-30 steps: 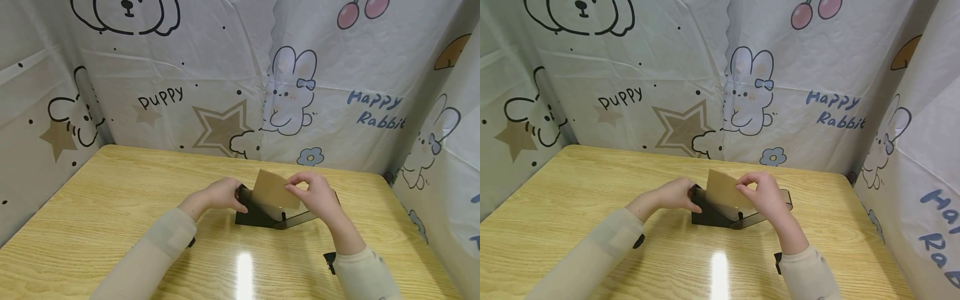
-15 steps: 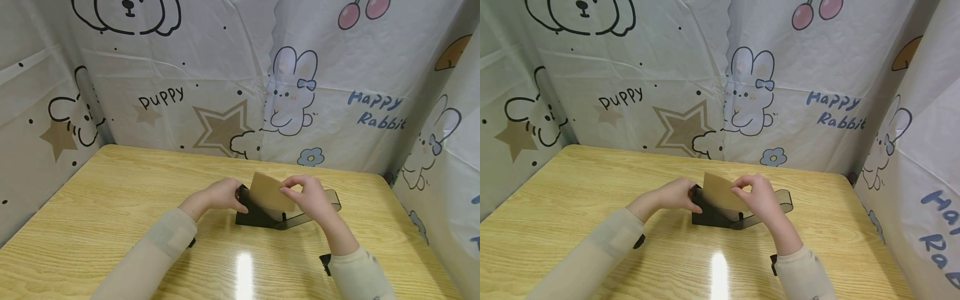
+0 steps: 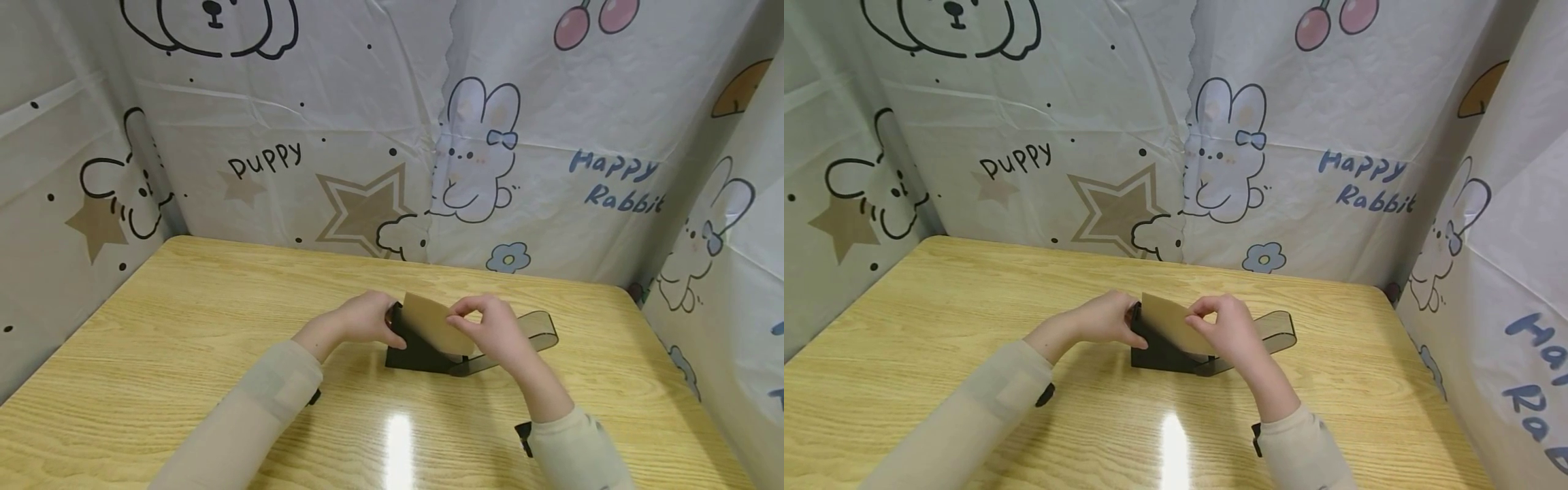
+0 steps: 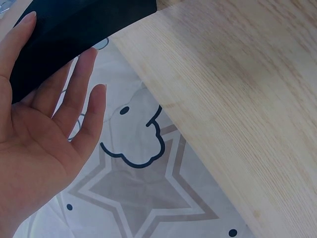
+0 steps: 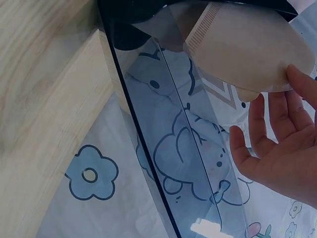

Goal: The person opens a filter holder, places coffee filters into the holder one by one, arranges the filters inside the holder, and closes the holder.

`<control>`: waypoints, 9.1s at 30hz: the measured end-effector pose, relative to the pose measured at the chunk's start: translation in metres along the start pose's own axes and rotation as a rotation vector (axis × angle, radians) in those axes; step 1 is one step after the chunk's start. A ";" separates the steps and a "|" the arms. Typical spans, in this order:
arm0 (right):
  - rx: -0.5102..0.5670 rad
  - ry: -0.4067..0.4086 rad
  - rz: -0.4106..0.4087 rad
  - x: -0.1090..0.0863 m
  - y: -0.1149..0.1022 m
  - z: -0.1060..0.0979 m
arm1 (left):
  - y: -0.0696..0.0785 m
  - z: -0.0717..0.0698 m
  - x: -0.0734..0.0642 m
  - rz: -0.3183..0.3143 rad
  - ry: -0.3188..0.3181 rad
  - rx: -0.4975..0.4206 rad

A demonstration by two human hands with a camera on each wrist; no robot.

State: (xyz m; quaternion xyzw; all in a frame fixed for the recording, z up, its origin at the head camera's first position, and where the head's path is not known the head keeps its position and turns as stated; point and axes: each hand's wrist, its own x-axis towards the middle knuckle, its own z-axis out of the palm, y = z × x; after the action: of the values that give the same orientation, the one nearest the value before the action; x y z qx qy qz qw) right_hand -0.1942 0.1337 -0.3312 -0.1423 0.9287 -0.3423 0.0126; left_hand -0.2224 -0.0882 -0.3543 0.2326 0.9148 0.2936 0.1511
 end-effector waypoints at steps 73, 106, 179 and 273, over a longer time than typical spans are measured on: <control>-0.062 -0.067 -0.062 0.002 0.013 0.029 | 0.001 -0.001 -0.001 -0.013 0.005 0.019; -0.436 0.153 -0.064 -0.013 0.022 -0.017 | 0.002 0.000 -0.002 -0.027 -0.003 0.022; 0.016 -0.174 -0.057 -0.003 0.040 0.016 | -0.009 0.016 0.002 -0.102 -0.020 0.076; -0.103 -0.185 -0.094 0.002 0.034 0.037 | -0.012 0.018 0.003 -0.105 -0.025 0.042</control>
State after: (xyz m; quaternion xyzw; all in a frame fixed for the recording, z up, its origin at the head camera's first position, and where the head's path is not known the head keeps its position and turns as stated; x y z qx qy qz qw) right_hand -0.2001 0.1338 -0.3812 -0.2171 0.9322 -0.2796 0.0748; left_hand -0.2215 -0.0872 -0.3757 0.1909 0.9298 0.2630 0.1728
